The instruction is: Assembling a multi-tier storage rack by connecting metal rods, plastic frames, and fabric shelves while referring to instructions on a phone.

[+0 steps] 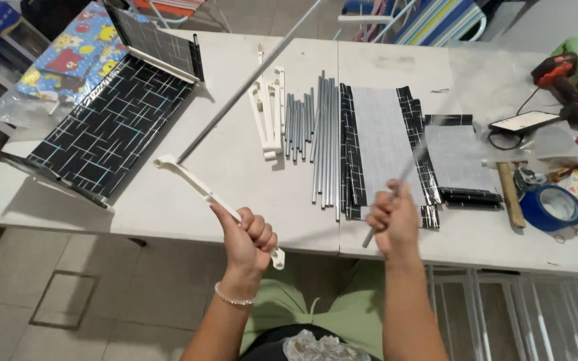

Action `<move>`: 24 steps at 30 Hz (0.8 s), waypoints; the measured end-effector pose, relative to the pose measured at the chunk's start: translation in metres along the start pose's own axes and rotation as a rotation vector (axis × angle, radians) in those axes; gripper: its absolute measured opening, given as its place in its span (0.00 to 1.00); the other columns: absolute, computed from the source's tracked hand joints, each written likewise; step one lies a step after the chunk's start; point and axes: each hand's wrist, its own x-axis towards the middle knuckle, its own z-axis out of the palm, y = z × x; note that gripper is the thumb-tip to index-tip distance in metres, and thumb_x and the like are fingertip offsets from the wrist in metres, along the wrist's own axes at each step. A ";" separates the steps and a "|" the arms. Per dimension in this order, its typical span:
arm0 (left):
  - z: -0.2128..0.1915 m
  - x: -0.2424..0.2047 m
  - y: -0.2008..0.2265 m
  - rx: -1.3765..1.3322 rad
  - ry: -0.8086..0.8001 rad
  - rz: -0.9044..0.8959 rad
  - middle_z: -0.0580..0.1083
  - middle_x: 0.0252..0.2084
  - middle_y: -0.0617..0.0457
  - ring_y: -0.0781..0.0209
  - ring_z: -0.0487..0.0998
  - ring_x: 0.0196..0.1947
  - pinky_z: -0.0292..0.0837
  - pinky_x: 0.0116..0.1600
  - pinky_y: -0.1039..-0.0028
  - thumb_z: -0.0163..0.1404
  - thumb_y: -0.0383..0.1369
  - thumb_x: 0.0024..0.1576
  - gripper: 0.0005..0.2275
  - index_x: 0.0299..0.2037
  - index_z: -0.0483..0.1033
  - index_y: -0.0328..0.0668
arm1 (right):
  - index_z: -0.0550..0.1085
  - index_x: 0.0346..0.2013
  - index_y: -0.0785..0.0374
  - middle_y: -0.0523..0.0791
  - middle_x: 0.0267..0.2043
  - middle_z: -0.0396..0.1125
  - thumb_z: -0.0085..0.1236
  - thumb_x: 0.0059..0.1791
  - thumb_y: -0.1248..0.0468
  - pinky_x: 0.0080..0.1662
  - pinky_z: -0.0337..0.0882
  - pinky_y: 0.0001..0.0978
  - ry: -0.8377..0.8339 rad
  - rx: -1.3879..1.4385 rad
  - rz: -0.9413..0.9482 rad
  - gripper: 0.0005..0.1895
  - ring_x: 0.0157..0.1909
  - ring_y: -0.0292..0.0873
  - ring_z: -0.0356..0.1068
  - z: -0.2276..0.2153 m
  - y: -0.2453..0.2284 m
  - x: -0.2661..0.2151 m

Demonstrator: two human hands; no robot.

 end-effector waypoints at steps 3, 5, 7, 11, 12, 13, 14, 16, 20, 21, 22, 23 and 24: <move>-0.004 -0.003 -0.005 0.015 -0.017 0.013 0.38 0.16 0.64 0.68 0.38 0.12 0.37 0.16 0.78 0.24 0.75 0.54 0.32 0.19 0.46 0.57 | 0.56 0.59 0.59 0.37 0.23 0.58 0.34 0.54 0.66 0.18 0.58 0.21 0.114 -0.469 0.108 0.17 0.18 0.33 0.57 0.022 0.046 0.023; -0.011 -0.006 -0.009 0.030 -0.008 0.019 0.38 0.16 0.64 0.67 0.38 0.12 0.37 0.15 0.77 0.24 0.75 0.55 0.32 0.19 0.47 0.57 | 0.53 0.62 0.66 0.43 0.33 0.60 0.35 0.51 0.71 0.24 0.65 0.19 0.084 -0.555 0.058 0.24 0.25 0.34 0.60 0.011 0.081 0.042; -0.016 -0.005 -0.011 0.044 0.002 0.029 0.38 0.16 0.63 0.67 0.38 0.12 0.38 0.15 0.77 0.24 0.75 0.55 0.32 0.20 0.47 0.56 | 0.51 0.66 0.73 0.49 0.44 0.62 0.35 0.47 0.76 0.29 0.71 0.18 0.051 -0.640 0.008 0.30 0.31 0.34 0.63 0.015 0.095 0.056; -0.024 -0.013 -0.013 0.056 -0.003 0.068 0.41 0.14 0.62 0.68 0.37 0.12 0.33 0.17 0.75 0.26 0.71 0.56 0.31 0.18 0.48 0.53 | 0.50 0.73 0.65 0.54 0.70 0.53 0.35 0.51 0.76 0.37 0.74 0.26 0.133 -0.778 0.115 0.33 0.49 0.43 0.72 0.038 0.086 0.070; -0.023 -0.016 -0.012 0.016 -0.018 0.075 0.42 0.13 0.62 0.69 0.36 0.12 0.29 0.17 0.74 0.30 0.68 0.54 0.30 0.16 0.48 0.51 | 0.49 0.75 0.58 0.50 0.79 0.44 0.32 0.52 0.75 0.37 0.71 0.24 0.181 -0.799 0.176 0.34 0.55 0.42 0.71 0.043 0.082 0.075; -0.024 -0.017 -0.013 0.014 -0.014 0.079 0.42 0.13 0.62 0.69 0.36 0.12 0.29 0.17 0.74 0.30 0.68 0.54 0.30 0.16 0.48 0.51 | 0.49 0.75 0.58 0.50 0.79 0.44 0.32 0.52 0.75 0.37 0.71 0.24 0.176 -0.801 0.178 0.34 0.55 0.42 0.71 0.046 0.080 0.077; -0.024 -0.018 -0.015 0.030 -0.005 0.087 0.42 0.13 0.62 0.69 0.37 0.12 0.30 0.17 0.74 0.31 0.69 0.54 0.30 0.16 0.48 0.51 | 0.49 0.75 0.57 0.48 0.79 0.42 0.32 0.53 0.75 0.33 0.69 0.23 0.172 -0.825 0.161 0.34 0.59 0.42 0.70 0.048 0.078 0.079; -0.026 -0.017 -0.019 0.044 0.004 0.098 0.43 0.13 0.61 0.69 0.38 0.12 0.31 0.17 0.74 0.31 0.69 0.53 0.30 0.16 0.49 0.51 | 0.49 0.75 0.56 0.46 0.80 0.41 0.32 0.54 0.76 0.30 0.68 0.21 0.166 -0.851 0.143 0.34 0.63 0.43 0.68 0.051 0.074 0.080; -0.028 -0.015 -0.026 0.064 -0.040 0.081 0.44 0.12 0.60 0.68 0.38 0.12 0.31 0.17 0.73 0.32 0.68 0.54 0.31 0.17 0.51 0.50 | 0.48 0.75 0.63 0.51 0.77 0.42 0.34 0.55 0.71 0.53 0.70 0.32 0.055 -0.977 0.090 0.31 0.70 0.48 0.58 0.057 0.067 0.073; -0.027 -0.015 -0.027 0.070 -0.042 0.067 0.44 0.12 0.61 0.68 0.39 0.12 0.31 0.17 0.74 0.32 0.69 0.53 0.31 0.17 0.51 0.50 | 0.47 0.75 0.64 0.51 0.79 0.39 0.35 0.55 0.68 0.66 0.65 0.38 0.025 -1.018 0.084 0.32 0.75 0.52 0.51 0.059 0.064 0.071; -0.027 -0.016 -0.029 0.069 -0.038 0.067 0.44 0.12 0.61 0.68 0.39 0.12 0.31 0.17 0.74 0.32 0.69 0.53 0.31 0.17 0.51 0.50 | 0.47 0.75 0.64 0.51 0.79 0.39 0.35 0.55 0.68 0.66 0.65 0.38 0.023 -1.019 0.087 0.32 0.75 0.52 0.51 0.050 0.070 0.075; -0.028 -0.016 -0.031 0.087 -0.041 0.079 0.45 0.12 0.61 0.69 0.40 0.11 0.33 0.16 0.74 0.32 0.68 0.55 0.30 0.17 0.52 0.50 | 0.50 0.74 0.63 0.52 0.79 0.40 0.39 0.54 0.63 0.70 0.54 0.44 0.036 -1.094 -0.014 0.32 0.77 0.53 0.46 0.041 0.076 0.080; -0.028 -0.014 -0.031 0.103 -0.047 0.094 0.47 0.12 0.61 0.69 0.41 0.10 0.34 0.15 0.75 0.32 0.66 0.56 0.30 0.17 0.53 0.49 | 0.53 0.74 0.62 0.52 0.80 0.40 0.43 0.54 0.57 0.74 0.44 0.50 0.048 -1.166 -0.123 0.33 0.79 0.54 0.40 0.034 0.081 0.087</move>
